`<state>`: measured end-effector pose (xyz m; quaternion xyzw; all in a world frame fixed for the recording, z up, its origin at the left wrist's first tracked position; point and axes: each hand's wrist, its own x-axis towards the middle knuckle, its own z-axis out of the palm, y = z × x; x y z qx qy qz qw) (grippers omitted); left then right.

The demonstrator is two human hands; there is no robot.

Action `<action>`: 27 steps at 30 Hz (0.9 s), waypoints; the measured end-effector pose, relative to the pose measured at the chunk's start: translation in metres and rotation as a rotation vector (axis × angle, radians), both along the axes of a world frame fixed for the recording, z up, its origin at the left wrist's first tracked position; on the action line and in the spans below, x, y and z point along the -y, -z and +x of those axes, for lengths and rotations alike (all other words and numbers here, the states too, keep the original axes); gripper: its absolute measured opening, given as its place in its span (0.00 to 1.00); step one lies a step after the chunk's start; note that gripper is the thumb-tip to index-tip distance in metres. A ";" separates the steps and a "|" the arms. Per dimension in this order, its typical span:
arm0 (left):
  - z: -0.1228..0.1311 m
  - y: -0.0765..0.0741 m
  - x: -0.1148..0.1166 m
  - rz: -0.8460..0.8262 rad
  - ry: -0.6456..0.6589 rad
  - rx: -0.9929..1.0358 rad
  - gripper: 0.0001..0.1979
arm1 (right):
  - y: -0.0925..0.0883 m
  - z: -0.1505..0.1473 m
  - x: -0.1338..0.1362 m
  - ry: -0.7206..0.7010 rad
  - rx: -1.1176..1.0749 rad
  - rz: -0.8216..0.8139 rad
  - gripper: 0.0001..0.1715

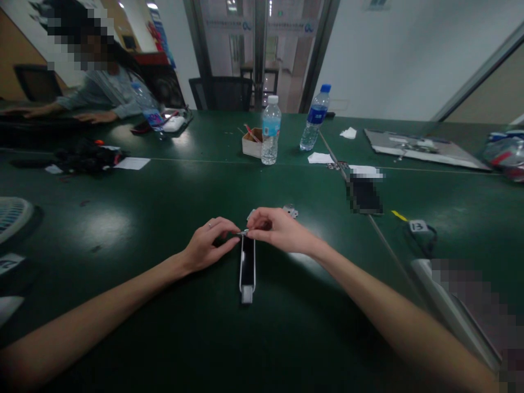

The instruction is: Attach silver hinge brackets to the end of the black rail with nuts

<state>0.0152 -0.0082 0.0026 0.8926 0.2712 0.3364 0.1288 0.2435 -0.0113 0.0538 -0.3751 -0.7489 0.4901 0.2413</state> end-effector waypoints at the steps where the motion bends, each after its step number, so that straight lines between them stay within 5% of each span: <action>1: 0.000 0.000 0.000 0.030 0.030 0.036 0.06 | 0.003 -0.004 0.002 0.009 -0.063 -0.044 0.08; 8: -0.002 -0.002 0.000 0.153 0.134 0.137 0.07 | 0.016 -0.015 0.009 0.058 -0.227 -0.193 0.09; 18: -0.002 -0.003 -0.002 0.052 0.141 0.248 0.07 | 0.028 -0.023 0.012 0.183 -0.348 -0.262 0.15; 22: -0.002 -0.004 -0.002 0.041 0.149 0.263 0.08 | 0.029 -0.025 0.013 0.193 -0.284 -0.212 0.14; 27: -0.002 -0.005 -0.002 -0.007 0.159 0.256 0.07 | 0.007 -0.012 0.008 0.135 -0.051 0.033 0.12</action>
